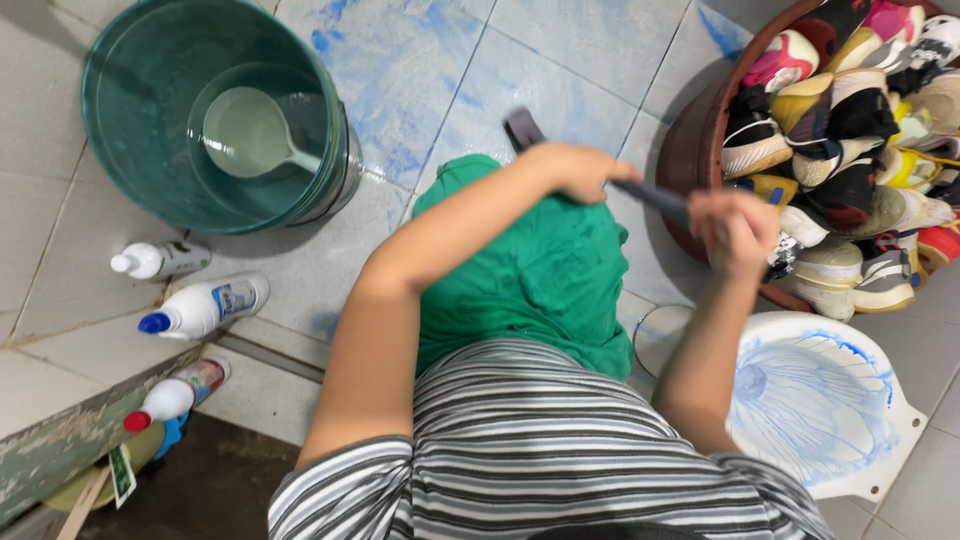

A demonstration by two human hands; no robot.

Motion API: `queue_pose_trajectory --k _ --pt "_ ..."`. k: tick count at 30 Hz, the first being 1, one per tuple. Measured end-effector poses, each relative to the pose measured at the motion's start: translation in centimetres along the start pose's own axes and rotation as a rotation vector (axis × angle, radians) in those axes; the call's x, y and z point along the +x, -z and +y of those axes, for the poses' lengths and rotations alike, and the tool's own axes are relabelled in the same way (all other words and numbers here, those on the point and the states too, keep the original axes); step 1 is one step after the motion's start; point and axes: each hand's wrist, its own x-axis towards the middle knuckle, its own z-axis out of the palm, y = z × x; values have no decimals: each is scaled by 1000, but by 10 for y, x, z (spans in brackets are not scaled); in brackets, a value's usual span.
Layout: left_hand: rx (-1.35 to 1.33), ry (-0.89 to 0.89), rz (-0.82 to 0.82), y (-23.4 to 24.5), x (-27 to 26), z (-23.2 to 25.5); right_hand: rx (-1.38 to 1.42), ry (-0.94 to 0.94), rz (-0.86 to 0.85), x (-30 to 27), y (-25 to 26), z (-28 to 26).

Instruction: The person cleans the tiled floor by applying liquid from bottles, scrubbing with a long-handled brush, and using a green cloth and a bucket of water.

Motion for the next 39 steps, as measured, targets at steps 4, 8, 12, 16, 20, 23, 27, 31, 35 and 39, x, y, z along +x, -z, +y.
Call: queue_pose_trajectory --k 4,8,12,16,20,23,27,31,35,39 --pt "178 157 -42 -2 -8 32 68 61 20 -29 4 10" --pt "180 316 -68 -4 -5 18 20 -31 53 6 -20 59" --pt "245 501 135 -2 -2 -11 5 85 25 93 -72 120" --pt "163 604 118 20 -15 -29 43 151 22 139 -105 137" --pt "187 563 46 20 -11 -32 -12 143 13 116 -88 120" --pt "221 481 -8 5 -2 -36 -64 6 70 47 -47 93" --pt "236 423 -111 0 -5 -29 -114 132 150 -39 10 54" --pt "181 452 -170 11 -15 -29 328 62 178 -39 39 65" --pt "2 312 -39 11 -15 -58 259 -40 114 38 12 112" --pt "-16 387 395 13 -9 -92 220 -65 -73 144 -63 161"
